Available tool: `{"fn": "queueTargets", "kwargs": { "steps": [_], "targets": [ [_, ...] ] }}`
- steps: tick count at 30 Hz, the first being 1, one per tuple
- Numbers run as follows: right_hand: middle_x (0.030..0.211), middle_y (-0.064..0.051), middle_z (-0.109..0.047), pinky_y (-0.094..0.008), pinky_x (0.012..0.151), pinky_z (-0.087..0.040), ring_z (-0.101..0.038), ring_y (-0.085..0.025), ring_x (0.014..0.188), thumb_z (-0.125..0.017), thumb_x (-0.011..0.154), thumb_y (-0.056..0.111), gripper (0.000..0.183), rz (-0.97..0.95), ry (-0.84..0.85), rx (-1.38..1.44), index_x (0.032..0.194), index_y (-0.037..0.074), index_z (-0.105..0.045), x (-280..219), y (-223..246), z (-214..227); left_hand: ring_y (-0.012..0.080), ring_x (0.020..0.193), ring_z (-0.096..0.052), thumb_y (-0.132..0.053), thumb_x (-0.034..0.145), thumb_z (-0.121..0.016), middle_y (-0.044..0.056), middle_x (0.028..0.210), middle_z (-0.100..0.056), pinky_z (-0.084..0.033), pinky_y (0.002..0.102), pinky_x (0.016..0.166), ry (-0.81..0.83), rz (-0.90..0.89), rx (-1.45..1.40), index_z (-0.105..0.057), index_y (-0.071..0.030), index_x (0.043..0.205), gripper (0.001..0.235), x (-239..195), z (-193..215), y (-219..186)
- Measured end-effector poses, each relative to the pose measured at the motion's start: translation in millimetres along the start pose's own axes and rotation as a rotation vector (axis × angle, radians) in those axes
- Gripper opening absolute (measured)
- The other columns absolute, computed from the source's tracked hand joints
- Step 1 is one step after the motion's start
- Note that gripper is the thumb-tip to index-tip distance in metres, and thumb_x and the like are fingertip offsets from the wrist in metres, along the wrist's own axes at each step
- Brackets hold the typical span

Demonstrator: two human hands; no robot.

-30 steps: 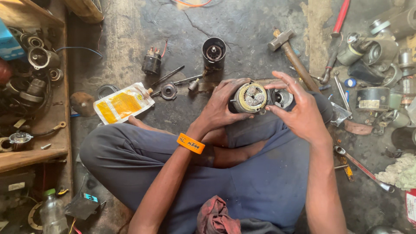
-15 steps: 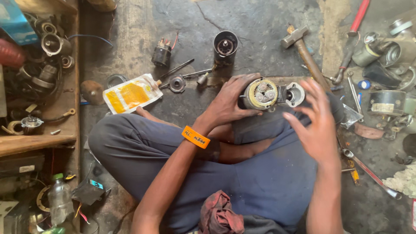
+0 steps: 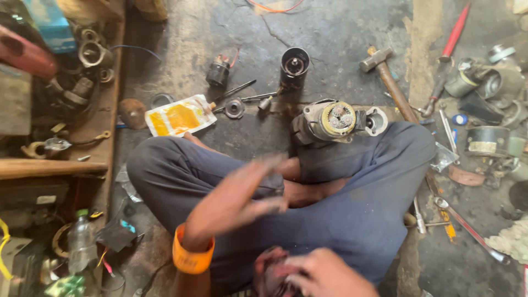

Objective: The person applies lubricant from a pouch to the internal components of a disassembled motor. They then insert a cylindrical metal housing into the motor assembly and rotate the shaft to test the fit. The person continues to handle the motor parts and apply more lubricant to a small component.

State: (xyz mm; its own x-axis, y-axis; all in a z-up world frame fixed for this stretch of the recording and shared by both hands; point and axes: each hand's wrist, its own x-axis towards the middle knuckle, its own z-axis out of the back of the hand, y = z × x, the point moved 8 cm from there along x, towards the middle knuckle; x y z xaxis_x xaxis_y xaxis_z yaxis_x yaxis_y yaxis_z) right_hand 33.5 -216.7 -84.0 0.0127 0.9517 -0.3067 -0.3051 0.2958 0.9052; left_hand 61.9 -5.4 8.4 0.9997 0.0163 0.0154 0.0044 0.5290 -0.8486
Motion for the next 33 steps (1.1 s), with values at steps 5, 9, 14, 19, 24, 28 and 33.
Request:
{"fn": "queueTargets", "kwargs": {
  "steps": [5, 9, 14, 19, 24, 28, 33],
  "targets": [
    [0.083, -0.016, -0.074, -0.036, 0.06, -0.057, -0.067, -0.018, 0.064, -0.062, 0.098, 0.016, 0.03, -0.249, -0.312, 0.732, 0.122, 0.002, -0.074, -15.5, -51.5, 34.7, 0.03, 0.134, -0.06, -0.039, 0.088, -0.079, 0.019, 0.145, -0.058, -0.046, 0.04, 0.113, 0.262, 0.087, -0.308, -0.04, -0.002, 0.156, 0.087, -33.4, -49.7, -21.1],
    [0.094, -0.023, -0.076, -0.041, 0.076, -0.062, -0.076, -0.029, 0.082, -0.052, 0.1, 0.02, 0.036, -0.086, -0.331, 1.224, 0.122, -0.005, -0.065, -23.1, -51.0, 20.0, 0.0234, 0.139, -0.056, -0.022, 0.089, -0.081, 0.016, 0.149, -0.054, -0.044, 0.037, 0.116, -0.066, 0.007, -0.755, -0.036, 0.0, 0.158, 0.085, -13.7, -89.6, -41.9],
    [0.092, -0.017, -0.064, -0.04, 0.065, -0.049, -0.066, -0.03, 0.073, -0.051, 0.113, 0.018, 0.026, 0.619, -0.341, 0.692, 0.138, 0.01, -0.049, -46.1, -11.2, 1.6, 0.0136, 0.08, -0.061, -0.012, 0.099, -0.07, 0.009, 0.091, -0.061, -0.053, 0.03, 0.078, -0.339, 0.055, -1.242, -0.055, 0.002, 0.14, 0.046, -17.1, -129.2, -27.4],
    [0.068, 0.002, -0.053, -0.021, 0.04, -0.028, -0.041, -0.003, 0.042, -0.055, 0.105, 0.014, 0.01, -0.262, -0.501, 1.432, 0.106, 0.007, -0.061, -13.4, -97.1, -40.9, 0.0099, 0.051, -0.052, -0.002, 0.103, -0.059, 0.002, 0.062, -0.053, -0.046, 0.027, 0.052, -0.619, 0.296, -1.392, -0.06, 0.004, 0.111, 0.01, -17.0, -152.1, 21.2],
    [0.049, 0.005, -0.048, -0.023, 0.038, -0.03, -0.039, -0.005, 0.034, -0.055, 0.111, 0.017, 0.029, 0.052, -0.444, 1.446, 0.088, 0.001, -0.062, 3.2, -51.9, -19.4, 0.0103, 0.05, -0.054, -0.004, 0.102, -0.059, 0.002, 0.061, -0.053, -0.047, 0.027, 0.05, -0.759, 0.262, -1.337, -0.059, 0.002, 0.108, 0.008, -21.9, -150.4, 35.3],
    [0.054, 0.002, -0.053, -0.022, 0.032, -0.028, -0.037, -0.003, 0.032, -0.058, 0.093, 0.013, 0.019, -0.237, -0.805, 1.264, 0.1, 0.0, -0.071, -3.4, -57.5, -17.9, 0.0089, 0.056, -0.057, -0.002, 0.101, -0.059, 0.003, 0.066, -0.057, -0.049, 0.025, 0.053, -0.858, 0.318, -1.185, -0.061, 0.002, 0.112, 0.011, -33.9, -139.0, 34.8],
    [0.071, -0.007, -0.069, -0.024, 0.046, -0.042, -0.052, -0.009, 0.051, -0.067, 0.102, 0.012, 0.022, -0.098, -0.901, 0.632, 0.102, -0.008, -0.074, -12.9, -38.1, 13.9, 0.0107, 0.066, -0.066, 0.001, 0.105, -0.055, 0.006, 0.077, -0.064, -0.058, 0.026, 0.063, -0.947, 0.097, -1.046, -0.057, 0.0, 0.117, 0.013, -46.2, -94.4, 4.4]
  ]
}}
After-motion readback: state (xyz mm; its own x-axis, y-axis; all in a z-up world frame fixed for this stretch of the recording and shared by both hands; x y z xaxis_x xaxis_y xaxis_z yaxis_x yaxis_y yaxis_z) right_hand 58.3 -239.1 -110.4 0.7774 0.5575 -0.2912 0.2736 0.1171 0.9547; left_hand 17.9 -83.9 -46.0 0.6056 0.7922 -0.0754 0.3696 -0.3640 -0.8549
